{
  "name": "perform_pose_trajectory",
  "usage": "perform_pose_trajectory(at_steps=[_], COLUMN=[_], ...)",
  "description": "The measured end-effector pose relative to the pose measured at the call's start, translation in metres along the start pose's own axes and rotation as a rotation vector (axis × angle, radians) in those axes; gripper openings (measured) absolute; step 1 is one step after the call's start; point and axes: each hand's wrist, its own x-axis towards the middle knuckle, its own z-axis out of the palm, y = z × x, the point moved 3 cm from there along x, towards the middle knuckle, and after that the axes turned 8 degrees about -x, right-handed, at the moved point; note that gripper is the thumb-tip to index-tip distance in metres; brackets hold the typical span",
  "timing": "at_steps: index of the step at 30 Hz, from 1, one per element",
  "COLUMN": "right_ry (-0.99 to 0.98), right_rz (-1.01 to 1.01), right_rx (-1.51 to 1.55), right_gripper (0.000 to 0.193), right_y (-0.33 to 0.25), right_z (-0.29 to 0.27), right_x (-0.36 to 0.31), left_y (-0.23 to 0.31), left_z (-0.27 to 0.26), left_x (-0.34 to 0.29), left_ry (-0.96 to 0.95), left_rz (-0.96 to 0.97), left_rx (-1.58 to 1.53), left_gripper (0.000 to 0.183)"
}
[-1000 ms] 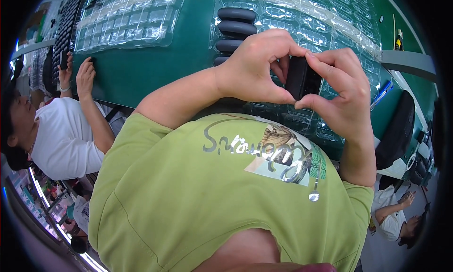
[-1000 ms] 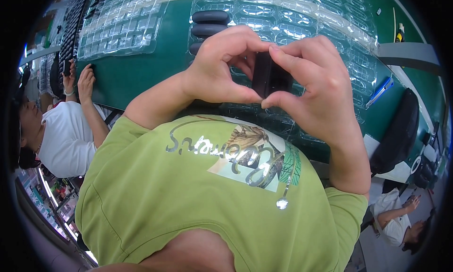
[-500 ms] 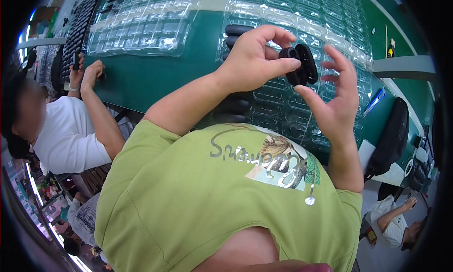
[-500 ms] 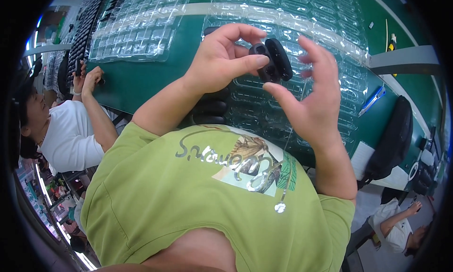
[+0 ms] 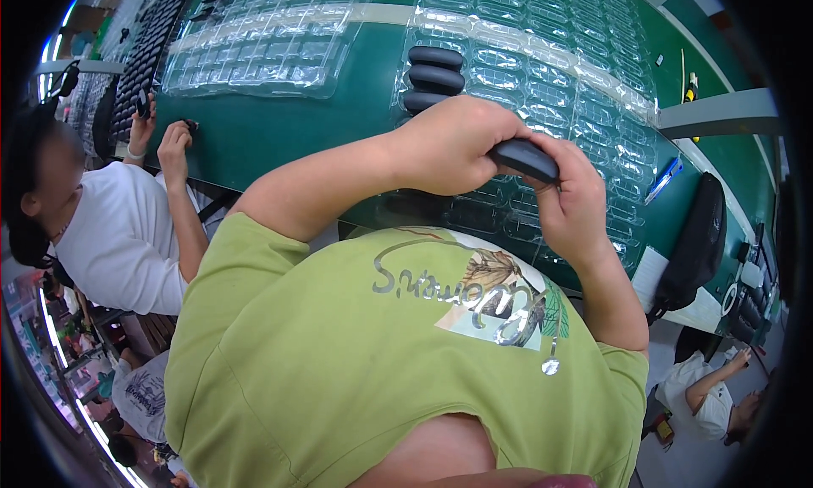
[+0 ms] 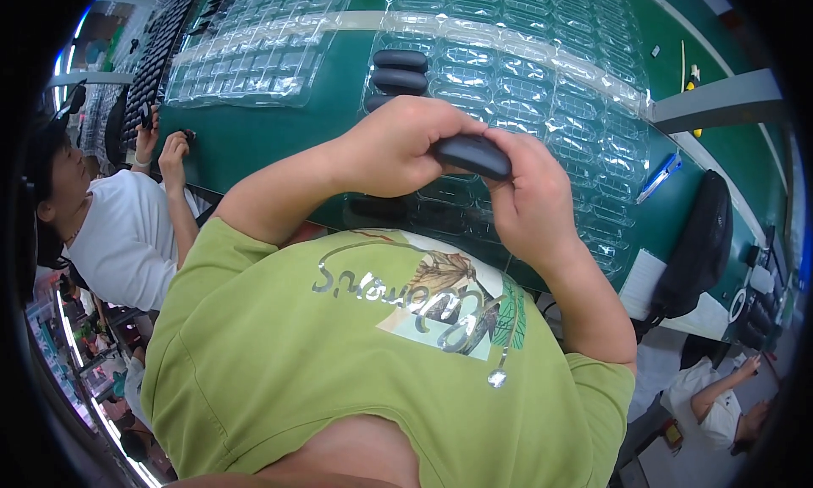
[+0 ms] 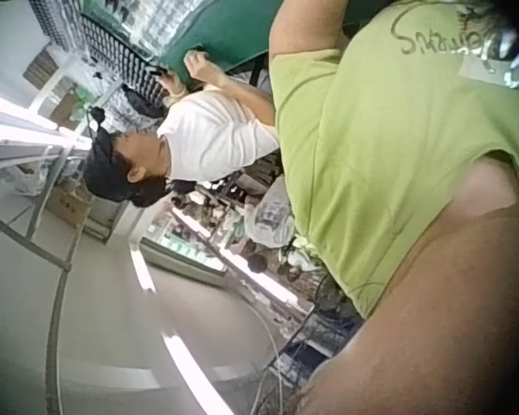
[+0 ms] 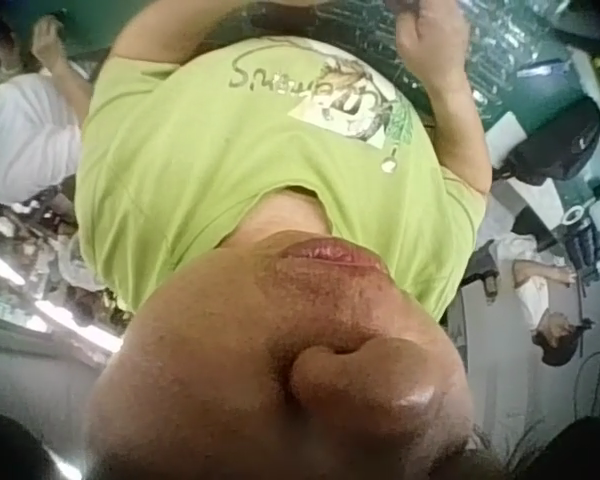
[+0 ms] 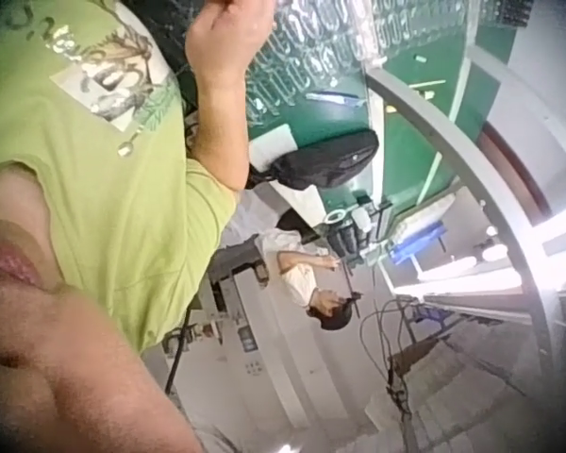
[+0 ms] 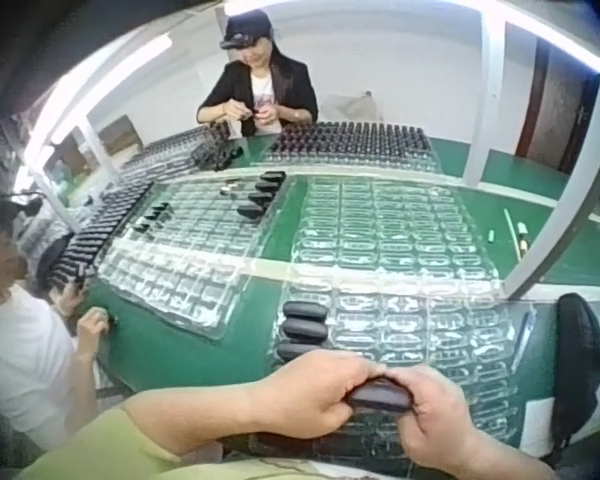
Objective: The person assembles small electronic components by hand, inserting internal parts and batteries into plastic cases.
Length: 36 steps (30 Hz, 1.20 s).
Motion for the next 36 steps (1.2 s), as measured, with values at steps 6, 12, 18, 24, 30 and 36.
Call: perform_pose_trajectory(at_steps=[6, 12, 18, 24, 30, 36], right_ry=[0.106, -0.072, -0.155, -0.094, -0.076, -0.022], right_rz=[-0.153, 0.224, 0.43, -0.055, 0.204, -0.025], right_rx=[-0.142, 0.08, 0.56, 0.218, 0.423, -0.087], right_gripper=[0.032, 0.027, 0.028, 0.033, 0.028, 0.028], right_y=[-0.003, 0.02, 0.02, 0.008, 0.029, 0.027], right_z=[0.002, 0.001, -0.005, -0.008, 0.014, 0.043], right_x=[0.007, 0.018, 0.046, 0.064, 0.111, 0.155], left_y=[0.004, -0.016, -0.035, -0.041, -0.054, -0.094], left_z=[0.002, -0.007, -0.014, -0.022, -0.072, -0.116], left_x=[0.006, 0.012, 0.004, -0.011, -0.02, -0.044], left_ry=[-0.044, -0.03, 0.19, 0.356, 0.634, 1.012], left_rz=[-0.038, -0.24, -0.177, -0.306, -0.165, -0.171], left_rx=[0.189, -0.174, -0.62, -0.775, -0.688, -0.712], left_gripper=[0.027, 0.027, 0.028, 0.021, 0.042, 0.029])
